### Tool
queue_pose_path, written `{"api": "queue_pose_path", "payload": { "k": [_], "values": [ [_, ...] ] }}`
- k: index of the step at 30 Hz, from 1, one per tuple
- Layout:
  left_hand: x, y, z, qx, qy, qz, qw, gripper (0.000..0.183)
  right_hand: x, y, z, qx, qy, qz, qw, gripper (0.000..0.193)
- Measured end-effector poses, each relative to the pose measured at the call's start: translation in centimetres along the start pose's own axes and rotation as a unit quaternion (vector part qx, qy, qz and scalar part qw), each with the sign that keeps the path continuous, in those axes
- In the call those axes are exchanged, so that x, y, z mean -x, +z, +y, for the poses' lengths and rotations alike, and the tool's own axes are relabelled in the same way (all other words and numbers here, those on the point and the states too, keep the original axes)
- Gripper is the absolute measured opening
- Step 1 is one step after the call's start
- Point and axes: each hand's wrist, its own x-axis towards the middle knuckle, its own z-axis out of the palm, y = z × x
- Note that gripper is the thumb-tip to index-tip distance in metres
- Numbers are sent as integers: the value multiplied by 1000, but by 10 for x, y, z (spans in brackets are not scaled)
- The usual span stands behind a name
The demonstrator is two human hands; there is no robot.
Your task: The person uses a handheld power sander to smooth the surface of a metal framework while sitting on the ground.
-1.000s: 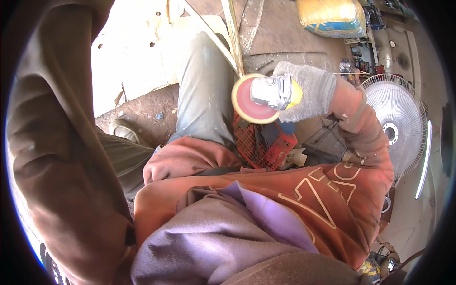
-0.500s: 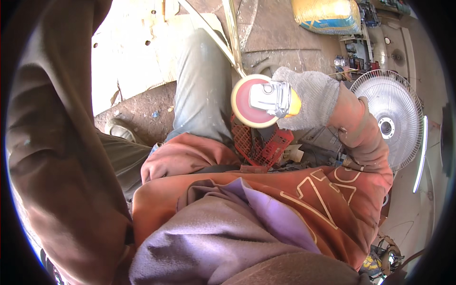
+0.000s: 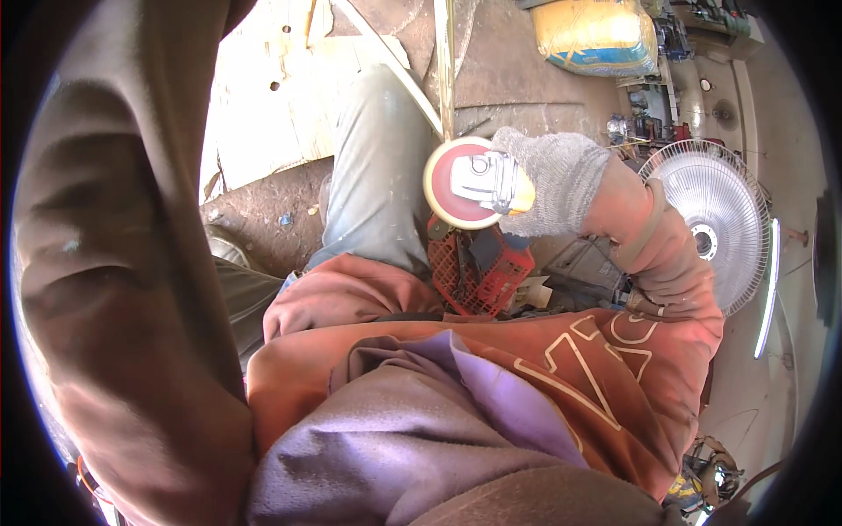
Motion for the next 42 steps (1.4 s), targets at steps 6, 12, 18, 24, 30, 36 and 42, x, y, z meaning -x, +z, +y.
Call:
{"api": "queue_pose_path", "payload": {
  "k": [6, 12, 18, 24, 30, 36, 42],
  "values": [
    [-2, 0, -7, 11, -8, -4, 1000, 43, 0, 5, -1, -18, 3, 11, 1000, 60],
    [-4, -1, -9, 13, -12, -11, 1000, 44, 1, 12, 5, -16, -32, 56, 998, 64],
    [-1, -2, -8, 11, -8, -17, 1000, 44, 1, 16, 8, -35, -20, 76, 996, 62],
    [1, -3, -1, 14, 10, -18, 1000, 44, 9, 13, 22, -93, 21, 92, 991, 62],
    [-9, 20, 21, 20, 43, -56, 997, 45, 12, 42, 63, -197, -13, 121, 973, 61],
    [-66, 103, 122, 65, 161, -137, 975, 45, 16, 57, 63, -283, -88, 112, 948, 58],
    [-148, 196, 250, 148, 259, -190, 935, 46, 9, 59, 73, -311, -90, 127, 938, 47]
  ]
}}
